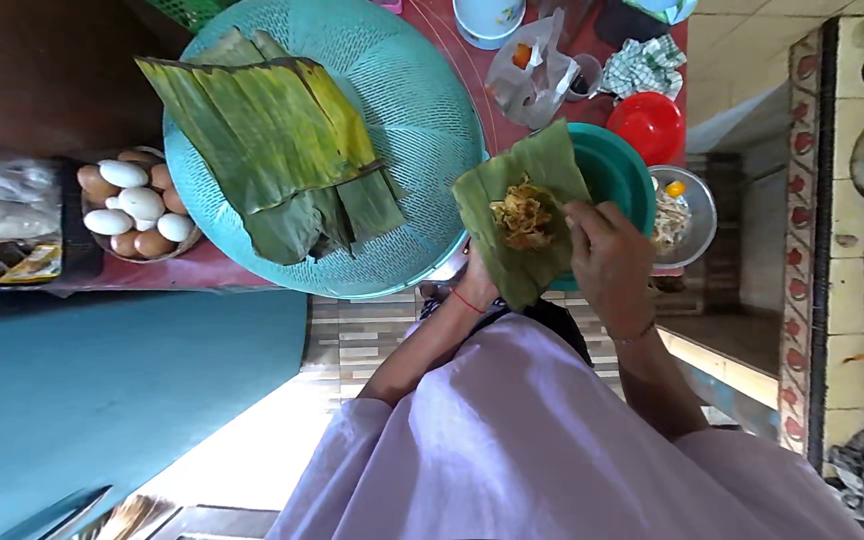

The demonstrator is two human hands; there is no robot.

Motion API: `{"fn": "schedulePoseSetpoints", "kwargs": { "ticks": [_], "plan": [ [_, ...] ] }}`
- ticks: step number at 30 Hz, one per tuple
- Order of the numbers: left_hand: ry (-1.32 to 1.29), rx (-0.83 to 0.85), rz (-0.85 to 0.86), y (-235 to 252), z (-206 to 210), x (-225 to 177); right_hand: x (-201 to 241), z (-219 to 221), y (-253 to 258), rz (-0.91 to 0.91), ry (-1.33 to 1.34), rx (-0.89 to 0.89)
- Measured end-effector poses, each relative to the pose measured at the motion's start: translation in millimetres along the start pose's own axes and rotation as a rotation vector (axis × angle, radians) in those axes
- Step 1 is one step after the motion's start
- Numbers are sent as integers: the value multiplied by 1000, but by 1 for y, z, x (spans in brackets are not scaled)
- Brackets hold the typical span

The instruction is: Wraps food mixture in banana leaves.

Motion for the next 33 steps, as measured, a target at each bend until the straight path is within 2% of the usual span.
{"fn": "schedulePoseSetpoints", "kwargs": {
  "ticks": [5,12,16,21,29,33],
  "plan": [
    [-6,-1,9,3,3,-4,7,-11,-6,-33,24,-96],
    [-9,45,-13,5,7,-1,24,10,-9,-85,21,-79],
    [-36,-19,-11,0,6,-6,21,3,-10,-64,62,-121],
    [-55,2,29,5,5,-8,24,17,-18,-29,24,-38],
    [36,16,28,0,3,-5,22,14,-1,45,-20,-48],
    [-28,-29,8,3,4,-3,28,26,0,4,-20,9]
  ]
}}
Point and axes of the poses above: each hand's wrist, its own y-axis towards the middle knuckle, its own z-axis out of the palm, x = y × z, the point moved 7 cm from there along y, towards the middle knuckle, and after that the axes turned 2 degrees about -z, right-handed, at the moved point
